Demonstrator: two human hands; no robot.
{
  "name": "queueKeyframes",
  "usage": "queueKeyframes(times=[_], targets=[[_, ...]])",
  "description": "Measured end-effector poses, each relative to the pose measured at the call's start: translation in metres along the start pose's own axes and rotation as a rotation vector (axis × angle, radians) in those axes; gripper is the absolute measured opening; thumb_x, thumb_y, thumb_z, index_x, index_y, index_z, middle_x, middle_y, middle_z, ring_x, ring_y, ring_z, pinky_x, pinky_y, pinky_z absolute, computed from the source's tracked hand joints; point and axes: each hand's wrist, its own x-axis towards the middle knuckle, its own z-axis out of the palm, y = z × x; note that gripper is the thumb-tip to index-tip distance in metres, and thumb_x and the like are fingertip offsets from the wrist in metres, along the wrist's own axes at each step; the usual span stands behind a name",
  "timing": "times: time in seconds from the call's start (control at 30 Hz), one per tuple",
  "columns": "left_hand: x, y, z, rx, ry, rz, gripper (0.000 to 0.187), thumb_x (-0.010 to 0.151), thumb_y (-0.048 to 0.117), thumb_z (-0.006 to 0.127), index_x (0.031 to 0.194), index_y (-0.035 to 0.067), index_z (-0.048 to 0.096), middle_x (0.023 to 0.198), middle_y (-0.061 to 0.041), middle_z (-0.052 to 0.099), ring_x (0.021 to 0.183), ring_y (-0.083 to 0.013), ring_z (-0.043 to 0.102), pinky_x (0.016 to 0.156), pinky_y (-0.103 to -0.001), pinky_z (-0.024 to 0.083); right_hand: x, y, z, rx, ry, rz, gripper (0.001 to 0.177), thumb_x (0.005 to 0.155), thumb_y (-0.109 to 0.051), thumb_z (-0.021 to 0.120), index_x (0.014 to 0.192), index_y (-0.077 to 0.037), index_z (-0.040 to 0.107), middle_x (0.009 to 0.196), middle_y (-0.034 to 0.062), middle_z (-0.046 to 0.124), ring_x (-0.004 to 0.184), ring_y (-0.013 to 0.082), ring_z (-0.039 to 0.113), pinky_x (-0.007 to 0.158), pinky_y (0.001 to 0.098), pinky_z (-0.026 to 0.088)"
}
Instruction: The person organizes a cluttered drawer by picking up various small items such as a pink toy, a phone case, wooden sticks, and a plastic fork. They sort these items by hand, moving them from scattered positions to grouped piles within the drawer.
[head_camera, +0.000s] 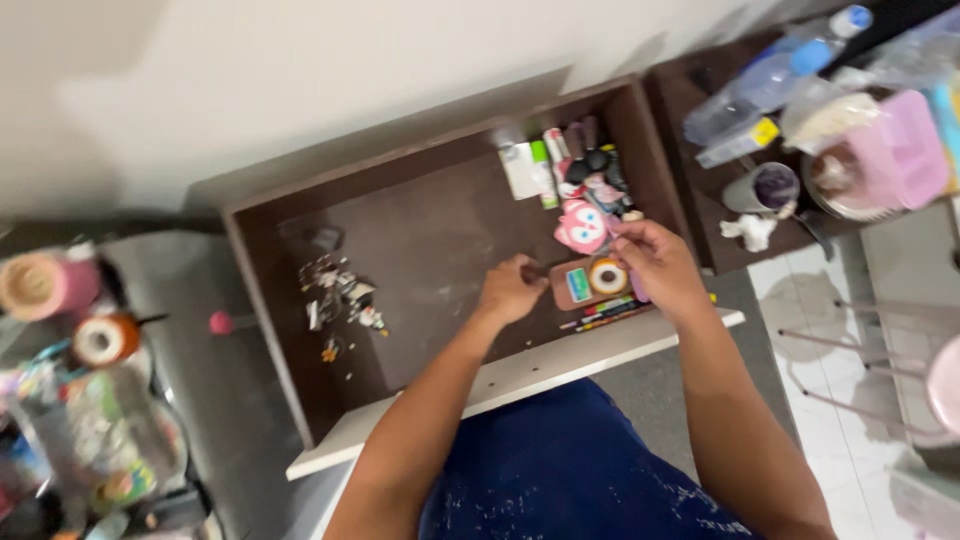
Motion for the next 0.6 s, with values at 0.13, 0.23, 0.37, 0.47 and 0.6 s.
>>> queueKeyframes(times=[0.13, 0.23, 0.37, 0.47, 0.6], targets=[[-0.025, -0.04, -0.084, 0.085, 0.277, -0.013, 0.03, 0.084, 0.026, 0.076, 0.109, 0.009, 0.073, 0.099, -0.013, 0.077, 0.095, -0.0303, 0.075, 0.087, -0.04, 0.058, 0.02, -0.012, 0.079, -0.139, -0.198, -0.075, 0.029, 0.097, -0.012, 0.064, 0.126, -0.004, 0.062, 0.102, 0.0045, 0.071, 0.089, 0.0111, 0.069, 0.077, 0.0263, 0.057], [-0.058, -0.072, -0.141, 0.14, 0.591, -0.136, 0.031, 0.082, 0.018, 0.079, 0.111, 0.009, 0.072, 0.11, -0.017, 0.071, 0.101, -0.035, 0.071, 0.089, -0.043, 0.056, 0.026, -0.015, 0.144, -0.341, -0.319, -0.089, 0.031, 0.095, -0.015, 0.067, 0.125, -0.007, 0.065, 0.098, 0.0049, 0.072, 0.084, 0.0132, 0.068, 0.073, 0.0293, 0.056], [-0.096, -0.105, -0.182, 0.393, 0.671, -0.226, 0.049, 0.079, 0.012, 0.079, 0.123, 0.003, 0.061, 0.13, -0.022, 0.06, 0.118, -0.0415, 0.061, 0.097, -0.047, 0.052, 0.041, 0.01, 0.223, -0.527, -0.46, -0.195, 0.029, 0.092, -0.022, 0.07, 0.119, -0.011, 0.07, 0.098, 0.0047, 0.076, 0.086, 0.0144, 0.072, 0.077, 0.0317, 0.057], [-0.106, -0.136, -0.181, 0.425, 0.546, -0.341, 0.057, 0.08, 0.017, 0.079, 0.129, 0.001, 0.055, 0.138, -0.023, 0.053, 0.123, -0.0421, 0.056, 0.099, -0.048, 0.049, 0.052, 0.047, 0.279, -0.585, -0.498, -0.221, 0.027, 0.09, -0.022, 0.071, 0.114, -0.01, 0.073, 0.098, 0.0067, 0.079, 0.088, 0.0162, 0.074, 0.08, 0.033, 0.058], [-0.11, -0.17, -0.167, 0.483, 0.421, -0.339, 0.062, 0.084, 0.013, 0.075, 0.137, -0.006, 0.048, 0.147, -0.027, 0.046, 0.125, -0.0406, 0.059, 0.101, -0.044, 0.052, 0.054, 0.075, 0.341, -0.629, -0.403, -0.437, 0.042, 0.079, -0.026, 0.081, 0.117, -0.01, 0.072, 0.104, 0.0174, 0.073, 0.092, 0.0315, 0.07, 0.083, 0.0411, 0.058]])
